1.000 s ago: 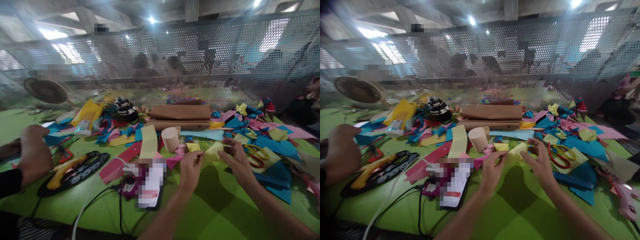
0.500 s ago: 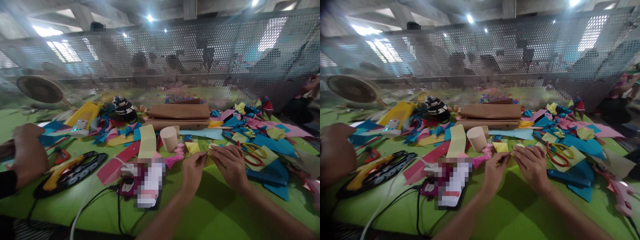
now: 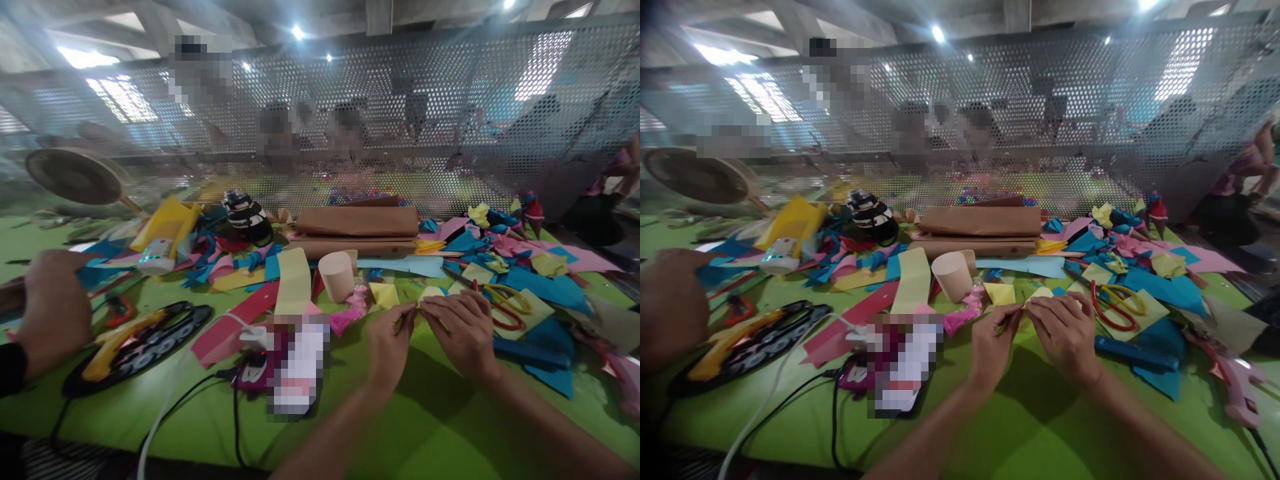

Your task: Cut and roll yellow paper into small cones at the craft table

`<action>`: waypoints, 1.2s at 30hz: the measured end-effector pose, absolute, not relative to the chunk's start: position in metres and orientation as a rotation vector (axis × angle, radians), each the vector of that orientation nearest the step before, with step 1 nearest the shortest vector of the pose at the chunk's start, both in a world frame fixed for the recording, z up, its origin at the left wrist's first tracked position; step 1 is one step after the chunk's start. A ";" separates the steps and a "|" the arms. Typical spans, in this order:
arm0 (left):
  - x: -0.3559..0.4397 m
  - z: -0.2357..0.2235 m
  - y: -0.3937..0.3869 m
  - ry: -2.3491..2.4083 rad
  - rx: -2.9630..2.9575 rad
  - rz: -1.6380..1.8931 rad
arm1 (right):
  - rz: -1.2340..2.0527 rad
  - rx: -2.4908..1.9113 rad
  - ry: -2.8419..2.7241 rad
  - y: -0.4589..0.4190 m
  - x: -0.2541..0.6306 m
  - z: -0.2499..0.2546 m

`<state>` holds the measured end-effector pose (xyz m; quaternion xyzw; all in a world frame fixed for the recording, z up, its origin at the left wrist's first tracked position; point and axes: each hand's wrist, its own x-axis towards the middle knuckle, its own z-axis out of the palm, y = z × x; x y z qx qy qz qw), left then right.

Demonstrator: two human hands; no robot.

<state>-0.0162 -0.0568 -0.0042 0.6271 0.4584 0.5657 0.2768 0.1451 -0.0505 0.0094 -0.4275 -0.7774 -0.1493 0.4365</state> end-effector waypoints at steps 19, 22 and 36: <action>-0.029 -0.006 -0.047 1.183 1.590 1.479 | 0.867 -1.221 -1.235 -0.037 0.156 0.015; -0.030 -0.007 -0.046 1.131 1.604 1.462 | 1.404 -1.134 -1.028 -0.037 0.154 0.014; -0.030 -0.003 -0.046 1.016 1.653 1.321 | 1.840 -0.961 -0.715 -0.043 0.146 0.014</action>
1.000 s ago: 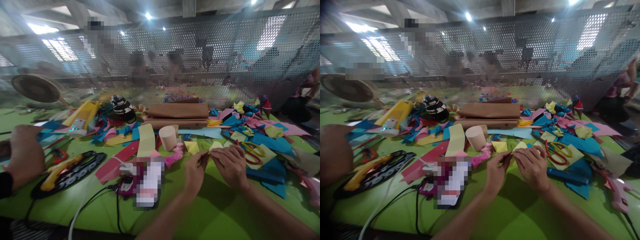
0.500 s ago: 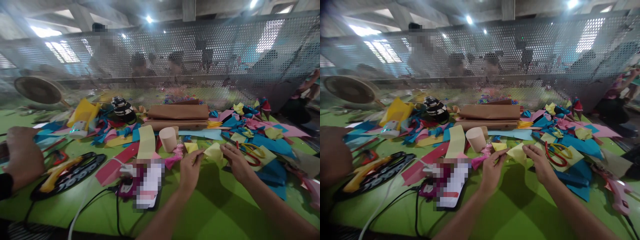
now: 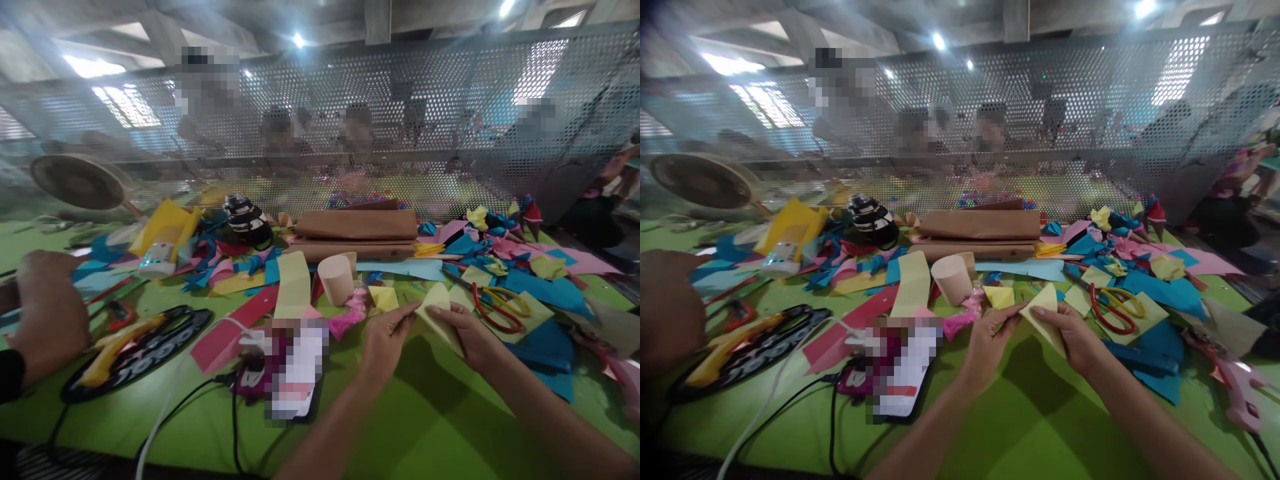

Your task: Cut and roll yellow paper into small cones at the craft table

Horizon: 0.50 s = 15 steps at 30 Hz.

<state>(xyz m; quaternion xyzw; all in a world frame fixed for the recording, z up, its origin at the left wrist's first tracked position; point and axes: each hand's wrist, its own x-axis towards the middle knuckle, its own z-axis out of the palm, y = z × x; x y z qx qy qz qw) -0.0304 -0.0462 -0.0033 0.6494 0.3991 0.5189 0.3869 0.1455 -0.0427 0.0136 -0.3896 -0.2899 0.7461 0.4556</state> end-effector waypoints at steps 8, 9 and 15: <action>-0.029 -0.005 -0.047 1.025 1.636 1.312 | 1.804 -0.953 -0.770 -0.042 0.144 0.009; -0.029 -0.006 -0.047 1.023 1.636 1.315 | 1.802 -0.949 -0.775 -0.042 0.144 0.009; -0.028 -0.009 -0.047 0.988 1.609 1.311 | 1.720 -0.957 -0.793 -0.039 0.141 0.003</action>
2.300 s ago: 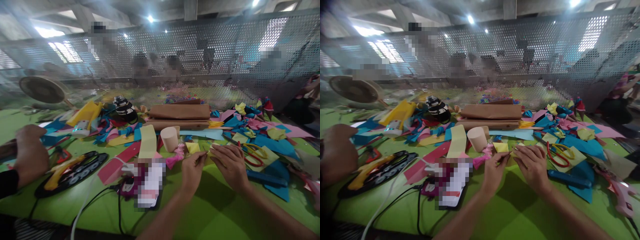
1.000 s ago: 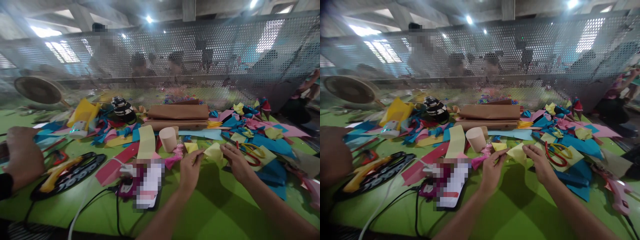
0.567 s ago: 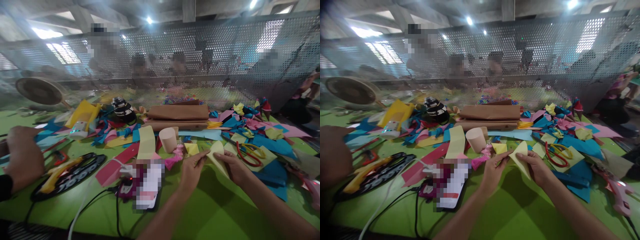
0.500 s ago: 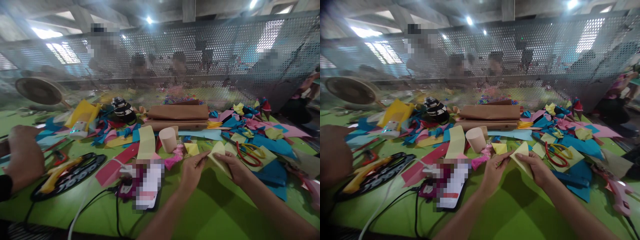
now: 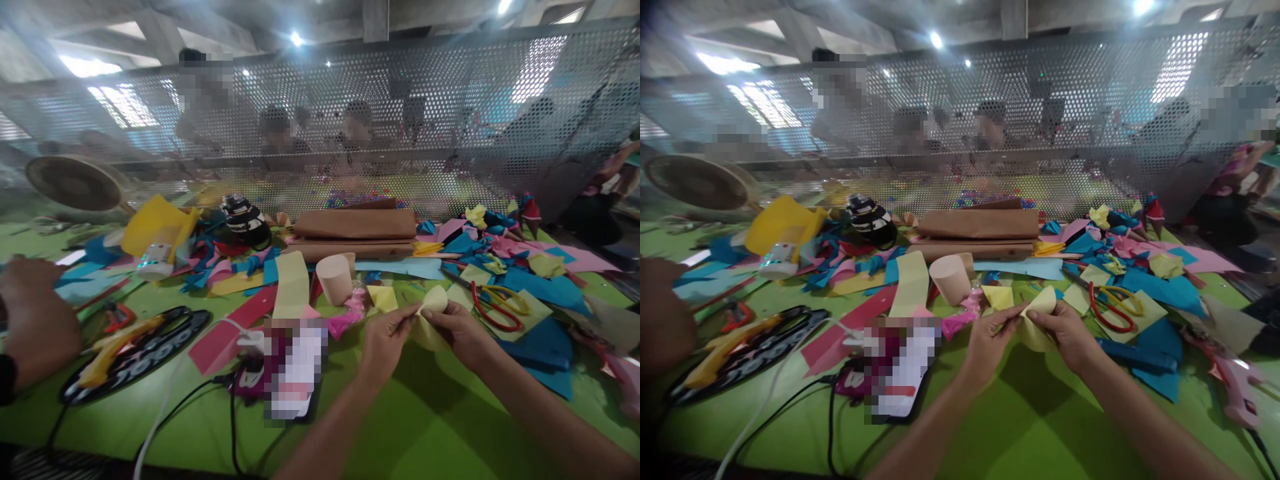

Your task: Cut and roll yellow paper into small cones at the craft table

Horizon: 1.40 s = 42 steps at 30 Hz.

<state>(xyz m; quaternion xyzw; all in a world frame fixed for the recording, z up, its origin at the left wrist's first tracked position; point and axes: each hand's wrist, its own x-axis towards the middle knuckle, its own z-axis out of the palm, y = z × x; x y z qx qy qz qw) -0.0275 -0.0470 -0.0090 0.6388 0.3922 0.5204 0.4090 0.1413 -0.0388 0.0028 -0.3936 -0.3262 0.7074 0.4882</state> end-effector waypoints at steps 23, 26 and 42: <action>-0.026 0.003 -0.049 0.978 1.443 1.277 | 1.643 -1.023 -0.869 -0.041 0.140 0.005; -0.026 0.003 -0.049 0.989 1.424 1.300 | 1.627 -1.038 -0.888 -0.042 0.140 0.005; -0.032 -0.002 -0.042 1.032 1.273 1.358 | 1.637 -1.000 -0.856 -0.040 0.142 0.008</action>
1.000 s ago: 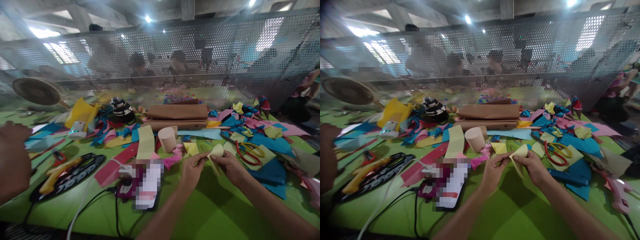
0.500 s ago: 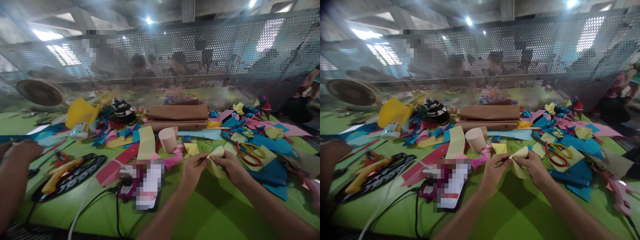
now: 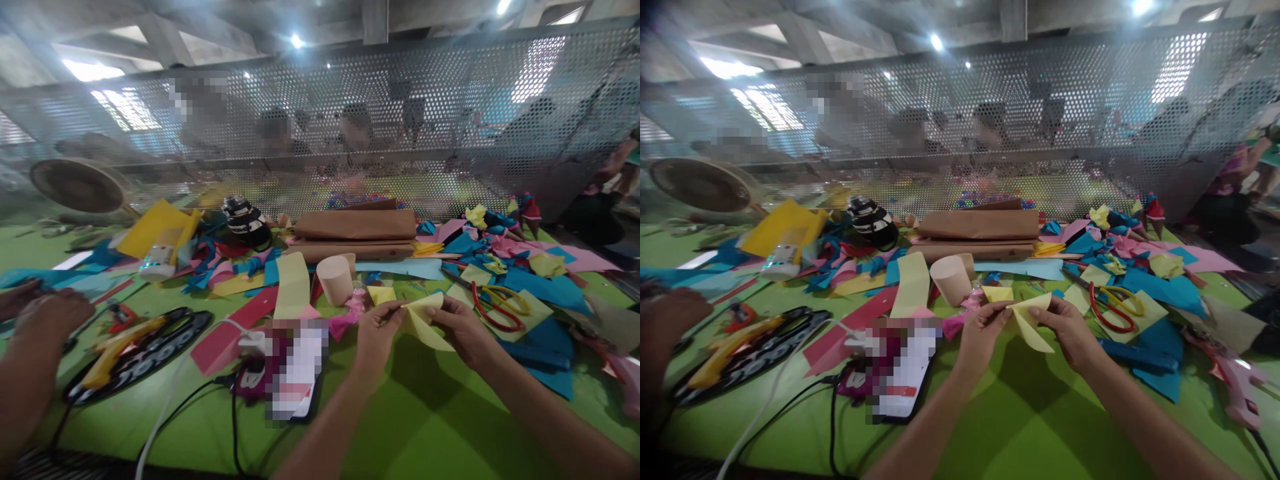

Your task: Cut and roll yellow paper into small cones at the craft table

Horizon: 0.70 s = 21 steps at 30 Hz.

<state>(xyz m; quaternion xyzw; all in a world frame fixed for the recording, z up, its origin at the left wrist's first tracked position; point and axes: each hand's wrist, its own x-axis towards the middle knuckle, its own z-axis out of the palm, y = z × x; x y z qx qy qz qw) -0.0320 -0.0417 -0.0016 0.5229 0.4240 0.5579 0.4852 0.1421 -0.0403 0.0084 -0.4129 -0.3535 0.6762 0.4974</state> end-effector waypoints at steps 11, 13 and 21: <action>-0.034 -0.003 -0.039 1.029 1.116 1.356 | 1.510 -1.072 -0.973 -0.037 0.144 0.008; -0.036 -0.001 -0.038 1.030 1.063 1.380 | 1.370 -1.115 -1.042 -0.034 0.149 0.009; -0.038 0.000 -0.039 1.038 1.146 1.334 | 1.137 -1.172 -1.347 -0.033 0.158 0.015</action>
